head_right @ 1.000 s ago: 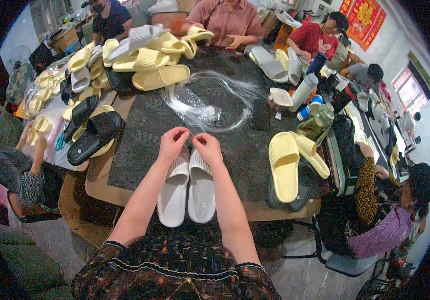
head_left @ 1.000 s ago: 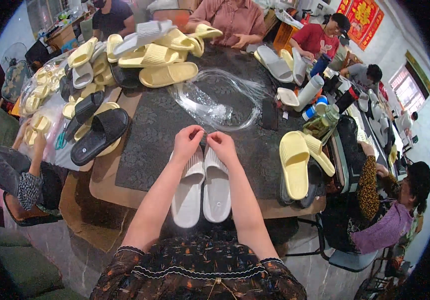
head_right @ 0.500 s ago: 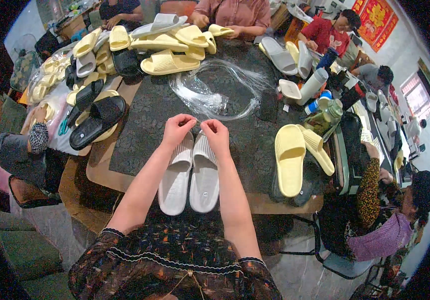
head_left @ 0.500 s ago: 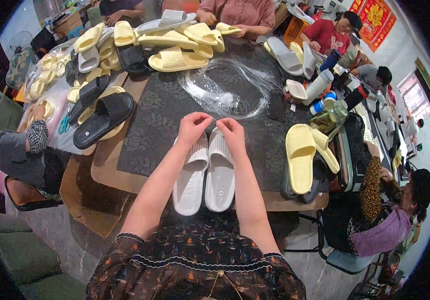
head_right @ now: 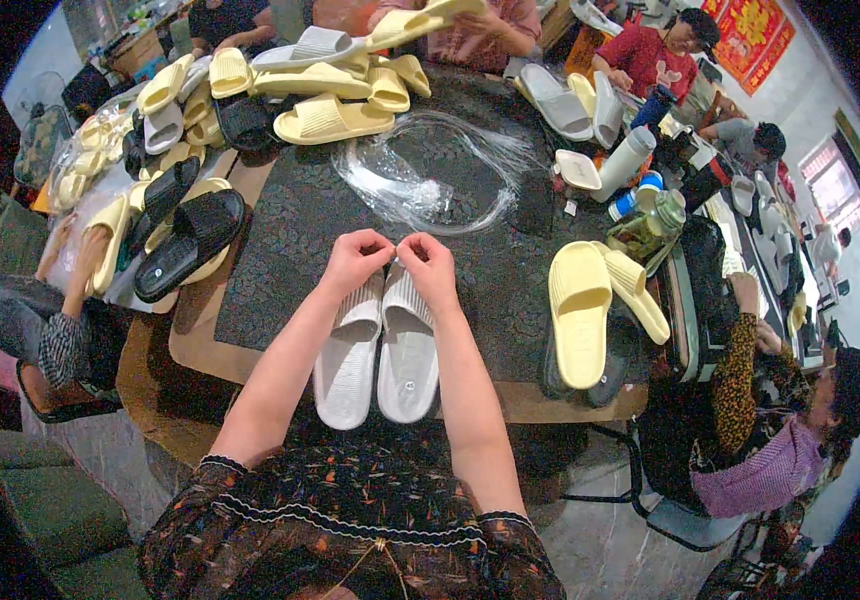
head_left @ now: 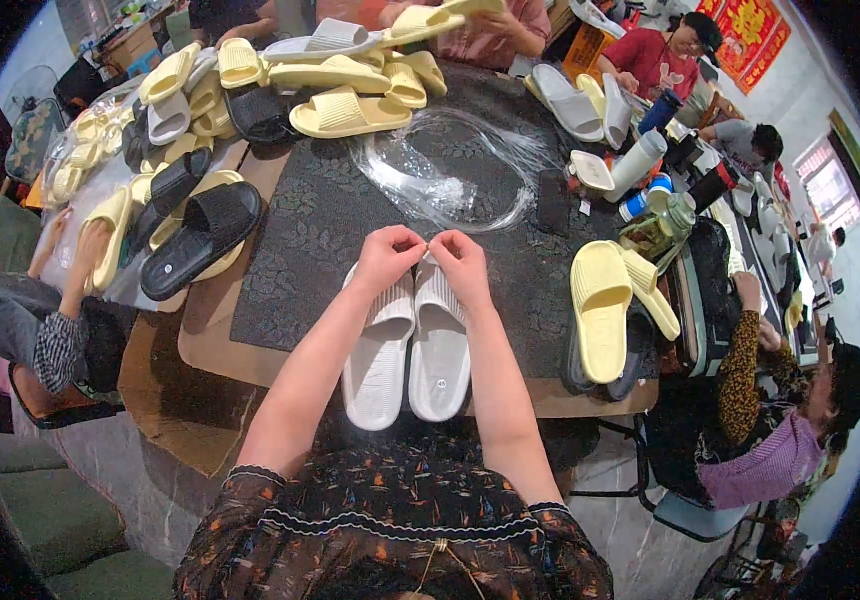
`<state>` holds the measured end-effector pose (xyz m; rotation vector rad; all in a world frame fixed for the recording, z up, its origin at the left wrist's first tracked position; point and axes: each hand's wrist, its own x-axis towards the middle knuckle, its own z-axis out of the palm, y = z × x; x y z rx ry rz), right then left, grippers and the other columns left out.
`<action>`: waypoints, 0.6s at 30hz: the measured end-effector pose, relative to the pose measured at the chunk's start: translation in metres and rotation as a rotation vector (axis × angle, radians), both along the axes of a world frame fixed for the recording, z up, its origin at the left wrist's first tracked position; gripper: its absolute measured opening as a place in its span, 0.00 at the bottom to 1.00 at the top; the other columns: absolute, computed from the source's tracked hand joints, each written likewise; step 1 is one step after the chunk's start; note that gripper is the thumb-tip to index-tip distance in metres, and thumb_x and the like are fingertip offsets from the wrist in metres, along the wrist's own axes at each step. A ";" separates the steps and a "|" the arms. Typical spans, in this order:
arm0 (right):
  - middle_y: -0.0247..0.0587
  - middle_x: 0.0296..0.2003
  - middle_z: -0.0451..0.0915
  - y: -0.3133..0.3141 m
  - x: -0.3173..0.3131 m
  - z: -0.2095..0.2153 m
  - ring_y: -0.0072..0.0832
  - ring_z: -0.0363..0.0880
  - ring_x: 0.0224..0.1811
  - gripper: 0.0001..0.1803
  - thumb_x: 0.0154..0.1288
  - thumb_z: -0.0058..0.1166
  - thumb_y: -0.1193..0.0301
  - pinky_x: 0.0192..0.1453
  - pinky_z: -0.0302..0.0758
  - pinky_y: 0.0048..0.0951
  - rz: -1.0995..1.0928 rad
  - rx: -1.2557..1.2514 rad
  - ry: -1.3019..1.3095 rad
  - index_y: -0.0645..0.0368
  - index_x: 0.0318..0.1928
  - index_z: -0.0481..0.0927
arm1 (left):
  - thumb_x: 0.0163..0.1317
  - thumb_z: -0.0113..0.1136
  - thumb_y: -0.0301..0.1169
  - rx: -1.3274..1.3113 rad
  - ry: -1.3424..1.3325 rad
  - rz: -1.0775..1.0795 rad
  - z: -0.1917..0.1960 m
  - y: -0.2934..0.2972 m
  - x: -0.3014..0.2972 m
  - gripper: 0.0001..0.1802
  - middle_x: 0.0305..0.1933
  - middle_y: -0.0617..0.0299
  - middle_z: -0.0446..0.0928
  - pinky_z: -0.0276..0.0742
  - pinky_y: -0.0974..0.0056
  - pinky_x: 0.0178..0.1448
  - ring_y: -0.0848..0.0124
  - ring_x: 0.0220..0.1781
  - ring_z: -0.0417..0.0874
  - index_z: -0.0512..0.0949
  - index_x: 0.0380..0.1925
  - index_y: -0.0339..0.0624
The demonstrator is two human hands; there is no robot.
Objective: Inspecting and cleaning manufactured slippers by removing excess threads with hands.
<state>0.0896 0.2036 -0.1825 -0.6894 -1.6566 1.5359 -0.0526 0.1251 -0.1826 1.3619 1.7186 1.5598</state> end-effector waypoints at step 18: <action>0.25 0.25 0.74 -0.005 0.003 0.003 0.13 0.67 0.27 0.05 0.61 0.58 0.73 0.32 0.66 0.19 -0.122 0.068 -0.046 0.61 0.32 0.78 | 0.55 0.66 0.29 -0.019 -0.093 0.060 0.008 0.000 0.007 0.07 0.27 0.67 0.80 0.72 0.73 0.35 0.82 0.30 0.76 0.82 0.30 0.37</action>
